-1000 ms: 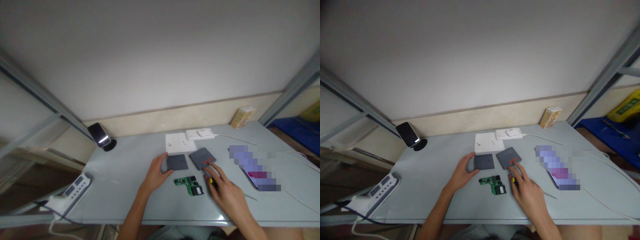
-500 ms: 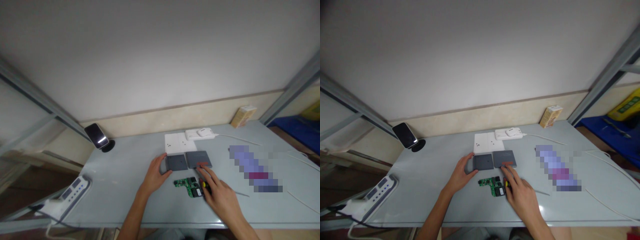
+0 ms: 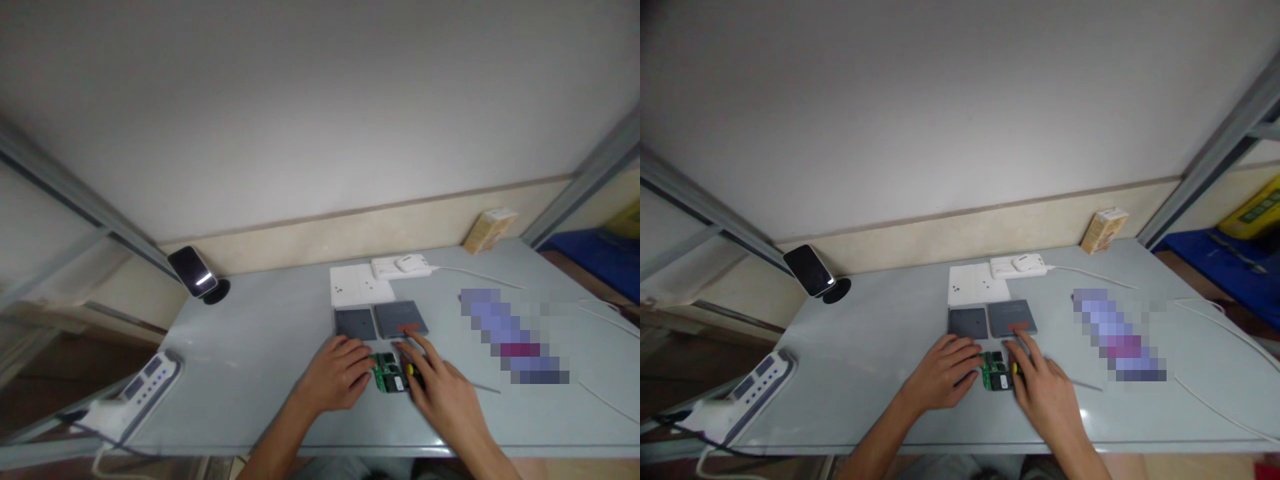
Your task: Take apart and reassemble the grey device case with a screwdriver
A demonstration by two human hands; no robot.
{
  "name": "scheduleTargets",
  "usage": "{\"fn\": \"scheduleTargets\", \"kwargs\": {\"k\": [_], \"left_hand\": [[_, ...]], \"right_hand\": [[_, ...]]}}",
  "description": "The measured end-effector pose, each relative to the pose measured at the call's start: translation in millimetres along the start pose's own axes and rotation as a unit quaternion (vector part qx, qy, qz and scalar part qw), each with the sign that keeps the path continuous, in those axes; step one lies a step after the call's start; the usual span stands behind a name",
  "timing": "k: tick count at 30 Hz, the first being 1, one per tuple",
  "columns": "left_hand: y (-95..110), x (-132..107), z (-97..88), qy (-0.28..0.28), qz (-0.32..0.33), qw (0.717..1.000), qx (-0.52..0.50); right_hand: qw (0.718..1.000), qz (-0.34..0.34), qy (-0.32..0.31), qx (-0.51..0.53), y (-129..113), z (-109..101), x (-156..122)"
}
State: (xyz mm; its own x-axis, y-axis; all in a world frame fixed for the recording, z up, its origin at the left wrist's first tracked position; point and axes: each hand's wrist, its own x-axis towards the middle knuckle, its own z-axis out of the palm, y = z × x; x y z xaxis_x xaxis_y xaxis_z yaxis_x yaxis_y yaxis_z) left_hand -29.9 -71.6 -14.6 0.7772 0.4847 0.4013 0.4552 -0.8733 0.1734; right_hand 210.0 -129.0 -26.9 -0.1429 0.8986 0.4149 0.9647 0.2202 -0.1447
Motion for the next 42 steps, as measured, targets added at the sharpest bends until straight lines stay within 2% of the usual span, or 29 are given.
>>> {"fn": "scheduleTargets", "kwargs": {"k": [5, 14, 17, 22, 29, 42], "left_hand": [[-10.2, -3.6, 4.3, 0.045, -0.021, 0.999, -0.004], [-9.5, -3.5, 1.2, 0.063, -0.047, 0.997, 0.004], [-10.1, -2.5, -3.8, 0.073, -0.081, 0.994, 0.013], [-21.0, -7.0, -14.1, 0.121, -0.136, 0.983, 0.033], [-29.6, -10.5, -16.0, 0.073, -0.178, 0.981, 0.001], [-30.5, -19.2, -8.4, 0.083, -0.19, 0.978, -0.021]], "right_hand": [[1.0, -0.001, 0.006, -0.004, -1.9, -2.1, 1.2], [1.0, -0.004, 0.012, -0.005, -2.5, -5.1, 1.3], [1.0, 0.0, 0.008, -0.005, -3.3, -4.4, 1.4], [1.0, -0.002, 0.001, -0.01, -4.9, -7.2, 3.6], [1.0, -0.004, 0.006, -0.006, -2.2, -2.1, 1.1], [1.0, -0.007, -0.019, -0.018, -3.1, -9.5, 1.1]]}}
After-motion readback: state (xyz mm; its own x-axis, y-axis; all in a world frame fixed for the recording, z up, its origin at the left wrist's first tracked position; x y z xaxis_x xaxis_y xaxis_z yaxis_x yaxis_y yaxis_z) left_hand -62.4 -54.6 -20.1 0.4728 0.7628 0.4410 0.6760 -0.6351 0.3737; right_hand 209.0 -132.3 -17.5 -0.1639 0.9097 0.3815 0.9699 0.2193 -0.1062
